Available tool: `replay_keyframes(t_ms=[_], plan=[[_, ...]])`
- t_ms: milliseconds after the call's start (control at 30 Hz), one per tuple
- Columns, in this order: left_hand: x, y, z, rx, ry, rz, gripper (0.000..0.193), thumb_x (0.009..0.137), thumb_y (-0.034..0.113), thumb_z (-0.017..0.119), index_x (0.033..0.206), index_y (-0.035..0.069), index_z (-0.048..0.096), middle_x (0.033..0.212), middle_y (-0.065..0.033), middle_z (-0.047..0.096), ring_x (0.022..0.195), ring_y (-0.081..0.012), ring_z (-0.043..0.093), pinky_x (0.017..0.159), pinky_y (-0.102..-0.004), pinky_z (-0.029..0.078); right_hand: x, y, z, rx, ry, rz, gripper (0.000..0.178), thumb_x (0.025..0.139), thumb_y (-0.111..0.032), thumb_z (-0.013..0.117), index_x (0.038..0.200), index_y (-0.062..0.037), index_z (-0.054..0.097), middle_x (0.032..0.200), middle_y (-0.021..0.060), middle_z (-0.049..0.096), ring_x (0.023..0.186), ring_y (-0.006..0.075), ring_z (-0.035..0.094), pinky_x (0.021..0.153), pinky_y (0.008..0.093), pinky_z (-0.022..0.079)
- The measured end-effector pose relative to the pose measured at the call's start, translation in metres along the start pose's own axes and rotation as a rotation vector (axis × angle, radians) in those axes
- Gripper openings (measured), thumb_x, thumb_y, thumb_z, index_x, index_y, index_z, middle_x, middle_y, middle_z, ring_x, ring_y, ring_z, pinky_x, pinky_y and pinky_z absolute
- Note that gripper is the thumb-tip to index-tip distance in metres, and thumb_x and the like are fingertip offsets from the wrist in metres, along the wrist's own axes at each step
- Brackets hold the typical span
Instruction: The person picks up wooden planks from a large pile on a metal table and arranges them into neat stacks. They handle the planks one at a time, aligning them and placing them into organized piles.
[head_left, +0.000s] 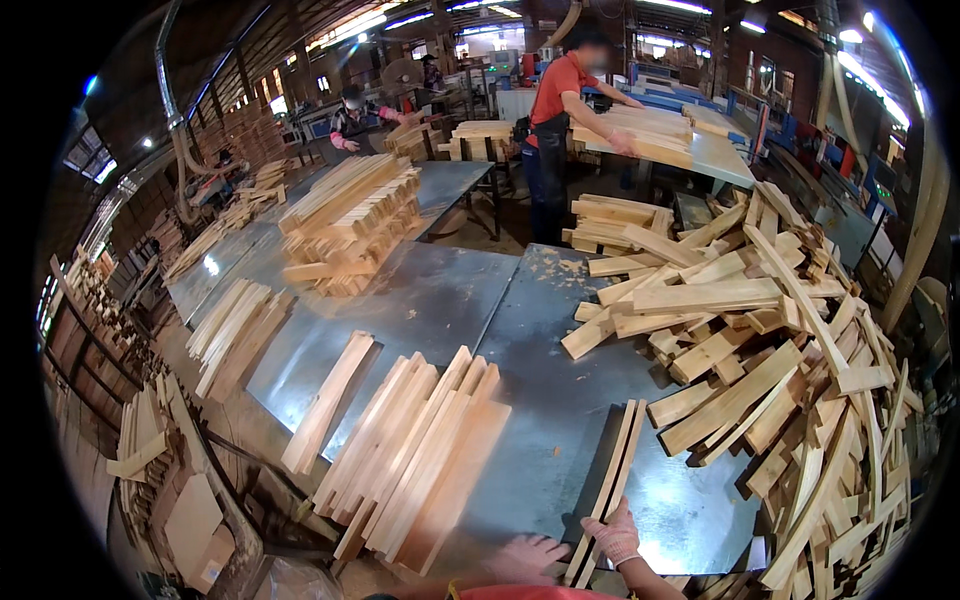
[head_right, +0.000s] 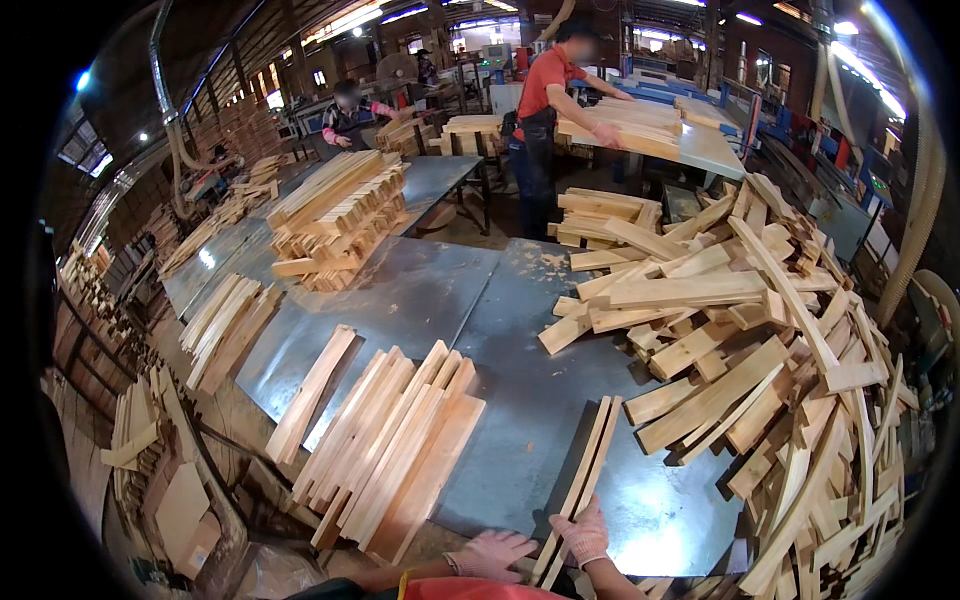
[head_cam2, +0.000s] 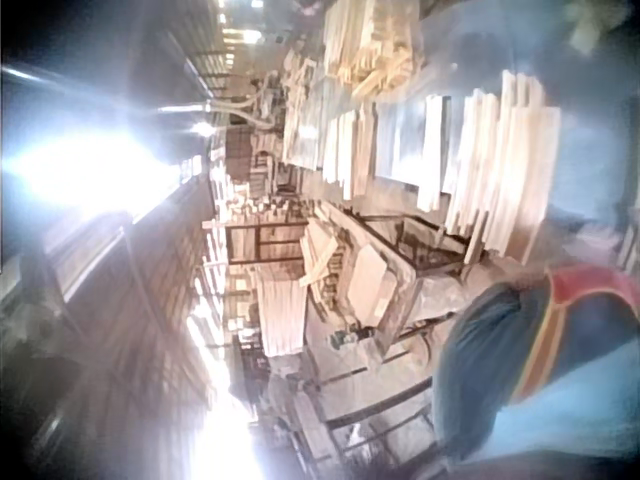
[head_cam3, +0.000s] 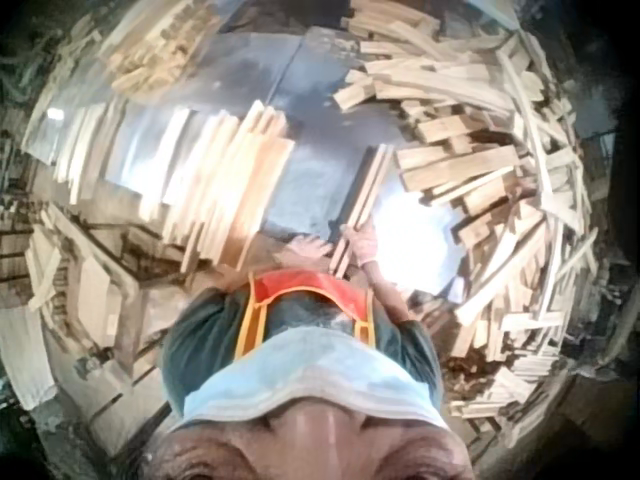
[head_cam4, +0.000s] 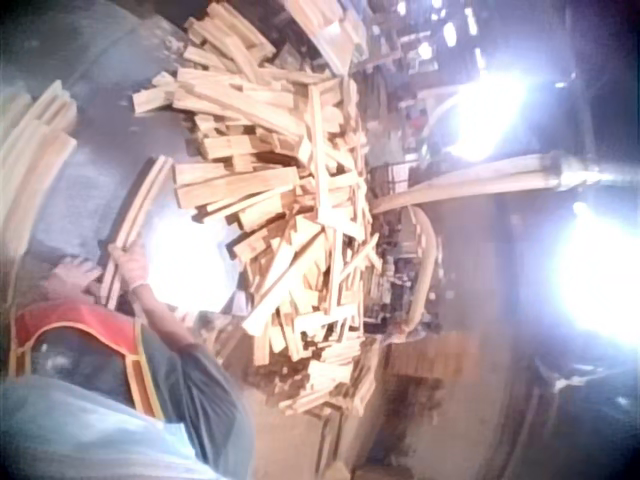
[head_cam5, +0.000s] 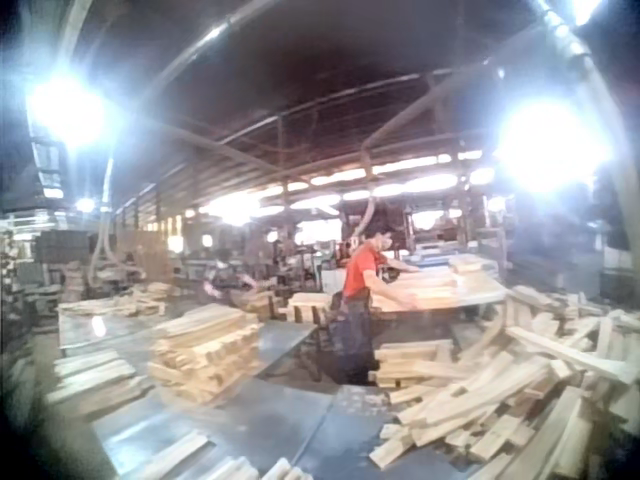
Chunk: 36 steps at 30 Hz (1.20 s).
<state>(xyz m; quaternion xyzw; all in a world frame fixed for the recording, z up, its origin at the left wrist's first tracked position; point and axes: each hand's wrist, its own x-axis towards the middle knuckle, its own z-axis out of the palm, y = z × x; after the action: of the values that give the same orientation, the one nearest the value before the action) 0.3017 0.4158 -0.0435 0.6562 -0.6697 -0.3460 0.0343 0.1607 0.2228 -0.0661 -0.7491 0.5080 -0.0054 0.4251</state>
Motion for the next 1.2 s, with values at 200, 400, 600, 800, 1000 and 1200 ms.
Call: replay_keyframes(t_ms=[200, 400, 600, 800, 1000, 1200], plan=[[-0.106, -0.071, -0.026, 0.467, 0.222, -0.341, 0.059, 0.093, 0.033, 0.057, 0.148, 0.012, 0.049, 0.145, -0.0147, 0.051, 0.139, -0.0368, 0.044, 0.116, -0.0572, 0.032, 0.007, -0.007, 0.013, 0.16, 0.039, 0.013, 0.086, 0.077, -0.027, 0.08, 0.147, 0.0025, 0.039, 0.122, 0.0299, 0.068, 0.115, 0.0436, 0.068, 0.098, 0.0452, 0.054], [-0.135, -0.084, -0.053, 0.503, 0.375, -0.696, 0.068, 0.091, 0.029, 0.057, 0.155, 0.011, 0.041, 0.153, -0.0166, 0.046, 0.145, -0.0365, 0.04, 0.122, -0.0542, 0.027, 0.019, -0.015, 0.059, 0.248, -0.057, -0.043, 0.064, 0.082, -0.028, 0.075, 0.137, -0.0052, 0.053, 0.117, 0.0212, 0.073, 0.111, 0.0384, 0.071, 0.096, 0.0428, 0.054], [-0.113, -0.094, -0.035, -0.081, 0.657, -0.724, 0.087, 0.083, 0.037, 0.067, 0.16, 0.006, 0.038, 0.162, -0.0227, 0.041, 0.15, -0.045, 0.033, 0.128, -0.057, 0.017, 0.014, -0.139, 0.117, 0.109, -0.384, -0.247, 0.073, 0.079, -0.043, 0.074, 0.14, -0.0084, 0.055, 0.119, 0.0257, 0.072, 0.112, 0.042, 0.069, 0.095, 0.0477, 0.054], [-0.093, -0.116, -0.007, 0.341, 0.444, -0.845, 0.094, 0.079, 0.034, 0.067, 0.161, 0.006, 0.03, 0.162, -0.017, 0.034, 0.153, -0.0397, 0.027, 0.127, -0.0541, 0.02, 0.025, -0.155, 0.061, 0.318, -0.681, -0.48, 0.052, 0.083, -0.033, 0.072, 0.127, -0.0076, 0.062, 0.117, 0.0175, 0.071, 0.111, 0.0328, 0.068, 0.095, 0.0423, 0.053], [-0.089, -0.096, -0.008, 0.467, 0.501, -0.889, 0.099, 0.078, 0.036, 0.076, 0.16, 0.005, 0.03, 0.162, -0.0167, 0.036, 0.151, -0.0386, 0.032, 0.125, -0.0508, 0.025, 0.073, -0.045, -0.13, 0.432, 0.532, -0.185, 0.061, 0.085, -0.033, 0.075, 0.134, -0.0009, 0.059, 0.129, 0.023, 0.069, 0.12, 0.0386, 0.065, 0.102, 0.0406, 0.052], [0.009, -0.031, -0.037, 0.271, 0.458, -0.476, 0.089, 0.079, 0.036, 0.076, 0.156, 0.005, 0.042, 0.157, -0.0202, 0.042, 0.144, -0.041, 0.04, 0.119, -0.0514, 0.032, 0.186, 0.093, -0.201, 0.958, 0.612, 0.37, 0.064, 0.084, -0.036, 0.076, 0.131, 0.0014, 0.053, 0.119, 0.0238, 0.07, 0.109, 0.0348, 0.069, 0.096, 0.0444, 0.054]])
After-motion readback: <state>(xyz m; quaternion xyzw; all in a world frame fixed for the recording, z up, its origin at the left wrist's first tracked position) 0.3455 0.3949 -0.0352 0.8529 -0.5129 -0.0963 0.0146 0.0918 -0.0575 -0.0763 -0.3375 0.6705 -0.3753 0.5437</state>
